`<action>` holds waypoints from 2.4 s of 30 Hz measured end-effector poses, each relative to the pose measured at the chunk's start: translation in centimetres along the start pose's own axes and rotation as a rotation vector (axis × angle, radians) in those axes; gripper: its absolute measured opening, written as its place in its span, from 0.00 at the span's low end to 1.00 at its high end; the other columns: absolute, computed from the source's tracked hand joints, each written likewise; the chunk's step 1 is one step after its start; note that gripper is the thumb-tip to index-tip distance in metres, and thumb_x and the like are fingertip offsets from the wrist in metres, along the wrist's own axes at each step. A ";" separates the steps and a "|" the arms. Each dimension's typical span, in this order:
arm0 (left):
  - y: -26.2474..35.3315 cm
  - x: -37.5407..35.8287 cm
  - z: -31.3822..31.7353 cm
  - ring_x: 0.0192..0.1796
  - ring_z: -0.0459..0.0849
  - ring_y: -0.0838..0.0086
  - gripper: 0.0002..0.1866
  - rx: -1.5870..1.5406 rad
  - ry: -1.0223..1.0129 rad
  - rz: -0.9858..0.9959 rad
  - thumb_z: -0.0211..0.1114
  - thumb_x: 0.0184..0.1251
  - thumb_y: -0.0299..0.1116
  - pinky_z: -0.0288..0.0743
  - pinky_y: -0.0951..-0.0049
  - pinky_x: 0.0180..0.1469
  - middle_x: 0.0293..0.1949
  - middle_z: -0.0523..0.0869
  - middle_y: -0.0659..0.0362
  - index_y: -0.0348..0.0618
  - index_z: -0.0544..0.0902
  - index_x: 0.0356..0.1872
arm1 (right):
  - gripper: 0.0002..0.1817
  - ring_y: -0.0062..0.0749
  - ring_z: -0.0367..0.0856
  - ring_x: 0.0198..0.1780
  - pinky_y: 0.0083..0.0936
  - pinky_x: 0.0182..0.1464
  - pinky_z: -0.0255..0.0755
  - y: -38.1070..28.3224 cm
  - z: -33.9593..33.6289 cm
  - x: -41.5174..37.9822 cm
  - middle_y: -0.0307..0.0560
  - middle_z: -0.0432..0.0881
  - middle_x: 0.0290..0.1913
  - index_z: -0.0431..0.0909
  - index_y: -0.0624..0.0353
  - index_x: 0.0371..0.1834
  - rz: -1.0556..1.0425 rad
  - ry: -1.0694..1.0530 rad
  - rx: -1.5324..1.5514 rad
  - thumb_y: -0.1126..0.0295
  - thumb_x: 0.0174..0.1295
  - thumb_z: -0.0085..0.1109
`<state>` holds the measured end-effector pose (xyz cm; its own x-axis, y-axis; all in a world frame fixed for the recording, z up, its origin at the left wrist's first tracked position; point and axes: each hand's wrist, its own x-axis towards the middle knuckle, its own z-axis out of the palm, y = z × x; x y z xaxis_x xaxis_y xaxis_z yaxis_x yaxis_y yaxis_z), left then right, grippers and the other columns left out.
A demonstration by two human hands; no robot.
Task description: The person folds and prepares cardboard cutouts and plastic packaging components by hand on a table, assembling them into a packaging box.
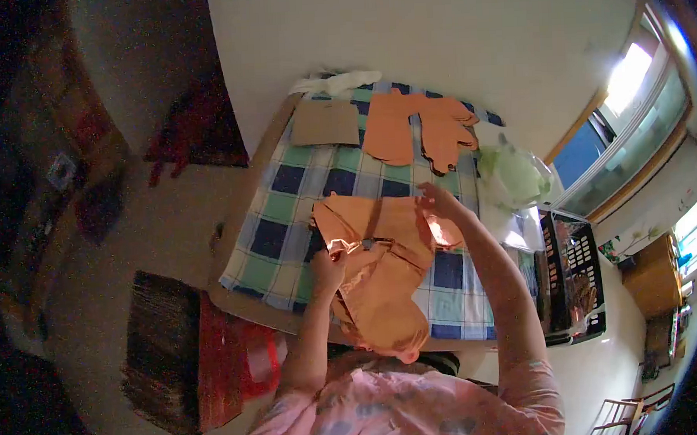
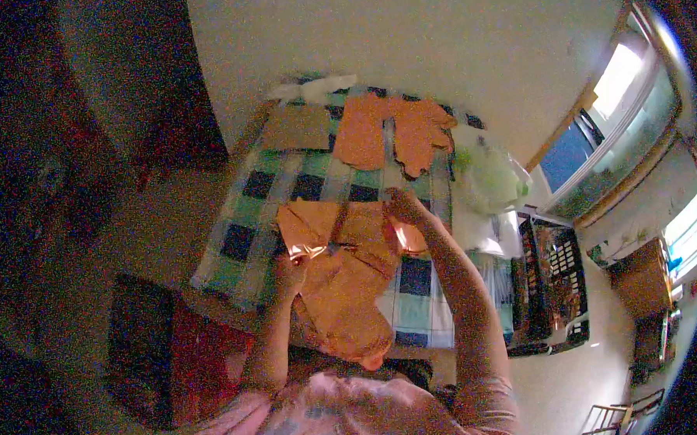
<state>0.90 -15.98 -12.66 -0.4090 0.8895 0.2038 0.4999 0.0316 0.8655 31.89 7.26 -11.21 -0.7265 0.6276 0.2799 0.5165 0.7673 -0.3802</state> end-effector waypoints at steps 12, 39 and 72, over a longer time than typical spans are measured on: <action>-3.3 1.5 0.8 0.27 0.85 0.59 0.15 -0.220 -0.083 -0.061 0.67 0.56 0.38 0.76 0.65 0.31 0.24 0.84 0.45 0.33 0.82 0.27 | 0.20 0.54 0.68 0.60 0.41 0.62 0.63 -15.5 -2.9 -2.0 0.56 0.71 0.57 0.74 0.53 0.53 0.352 0.160 -0.003 0.70 0.55 0.59; 15.0 0.5 -16.5 0.34 0.85 0.53 0.14 0.057 -0.746 0.700 0.61 0.61 0.42 0.79 0.59 0.34 0.31 0.84 0.50 0.40 0.81 0.36 | 0.16 0.45 0.76 0.52 0.40 0.50 0.72 -39.3 -18.7 12.1 0.47 0.81 0.42 0.78 0.53 0.45 -0.442 -0.972 -0.361 0.67 0.51 0.61; 5.1 18.1 -17.4 0.70 0.59 0.58 0.30 0.671 -0.036 0.590 0.66 0.53 0.40 0.48 0.34 0.65 0.65 0.67 0.54 0.52 0.71 0.60 | 0.12 0.21 0.75 0.30 0.19 0.25 0.69 -12.8 8.6 18.9 0.40 0.77 0.30 0.74 0.56 0.49 0.188 0.071 -0.029 0.74 0.62 0.55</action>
<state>-17.27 -7.72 3.37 0.0743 0.8588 0.5069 0.9675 -0.1853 0.1722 7.69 8.17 -8.61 -0.5824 0.7673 0.2685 0.6535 0.6384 -0.4068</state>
